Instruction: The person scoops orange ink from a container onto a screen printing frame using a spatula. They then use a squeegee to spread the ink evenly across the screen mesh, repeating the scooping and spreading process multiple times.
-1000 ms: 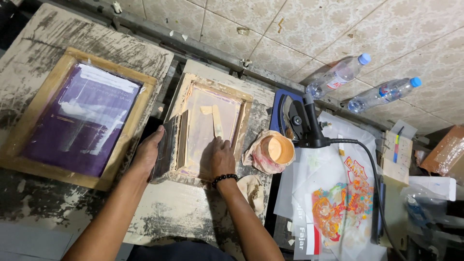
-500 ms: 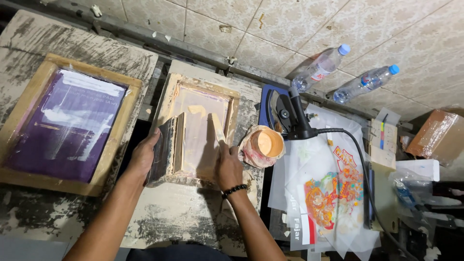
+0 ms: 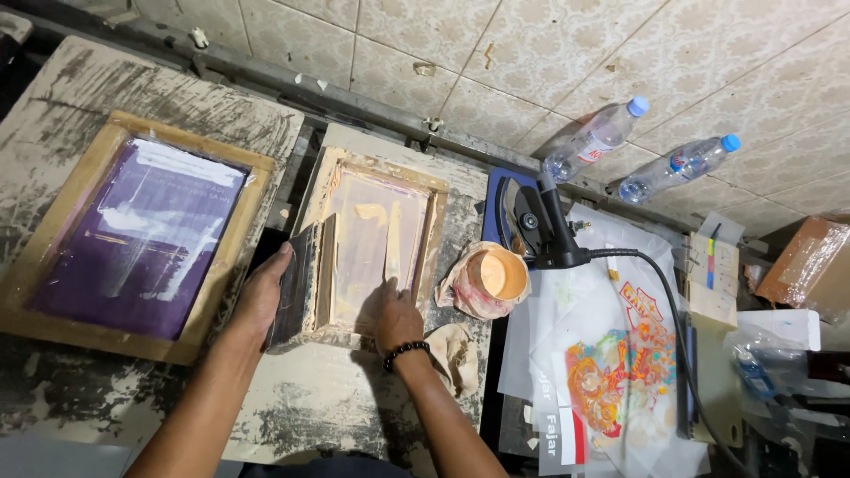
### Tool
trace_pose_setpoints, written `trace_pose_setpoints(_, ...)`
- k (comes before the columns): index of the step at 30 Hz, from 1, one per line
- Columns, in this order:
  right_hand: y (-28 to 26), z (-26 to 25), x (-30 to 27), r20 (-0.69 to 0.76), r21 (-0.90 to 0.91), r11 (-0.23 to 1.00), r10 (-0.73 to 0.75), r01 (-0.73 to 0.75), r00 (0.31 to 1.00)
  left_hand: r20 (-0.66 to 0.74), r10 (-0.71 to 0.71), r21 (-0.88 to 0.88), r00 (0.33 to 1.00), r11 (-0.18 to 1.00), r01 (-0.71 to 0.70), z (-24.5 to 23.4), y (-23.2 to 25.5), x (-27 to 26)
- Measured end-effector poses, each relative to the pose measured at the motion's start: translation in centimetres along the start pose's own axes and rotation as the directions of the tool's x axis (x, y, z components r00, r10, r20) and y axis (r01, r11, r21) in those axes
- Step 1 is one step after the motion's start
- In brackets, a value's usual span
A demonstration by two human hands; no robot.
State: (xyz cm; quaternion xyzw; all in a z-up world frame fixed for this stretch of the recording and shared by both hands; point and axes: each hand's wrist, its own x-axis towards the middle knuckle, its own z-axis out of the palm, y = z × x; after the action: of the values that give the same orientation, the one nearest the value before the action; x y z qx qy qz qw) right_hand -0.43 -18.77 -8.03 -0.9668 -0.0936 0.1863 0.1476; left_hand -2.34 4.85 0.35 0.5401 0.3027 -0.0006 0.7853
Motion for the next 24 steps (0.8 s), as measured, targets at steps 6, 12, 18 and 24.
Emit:
trace_pose_setpoints(6, -4.8, -12.0, -7.8, -0.033, 0.217, 0.972, 0.096, -0.087, 0.995, 0.007, 0.001, -0.014, 1.000, 1.000, -0.001, 0.8, 0.8, -1.4)
trace_pose_setpoints(12, -4.5, -12.5, -4.2, -0.171, 0.178, 0.978, 0.139, -0.108, 0.975, -0.030, -0.016, -0.001, 0.999, 1.000, 0.016, 0.8, -1.1, -0.2)
trace_pose_setpoints(18, -1.9, -6.8, 2.7, -0.272, -0.017, 0.998, 0.056, -0.063, 0.961, -0.033, 0.024, 0.036, 0.999, 0.999, -0.023, -0.1, -0.7, 0.1)
trace_pose_setpoints(24, -1.5, -1.8, 3.8, -0.113, -0.166, 0.986, -0.037, 0.018, 0.993, 0.024, 0.024, -0.012, 0.999, 1.000, -0.023, -0.5, -0.3, 0.1)
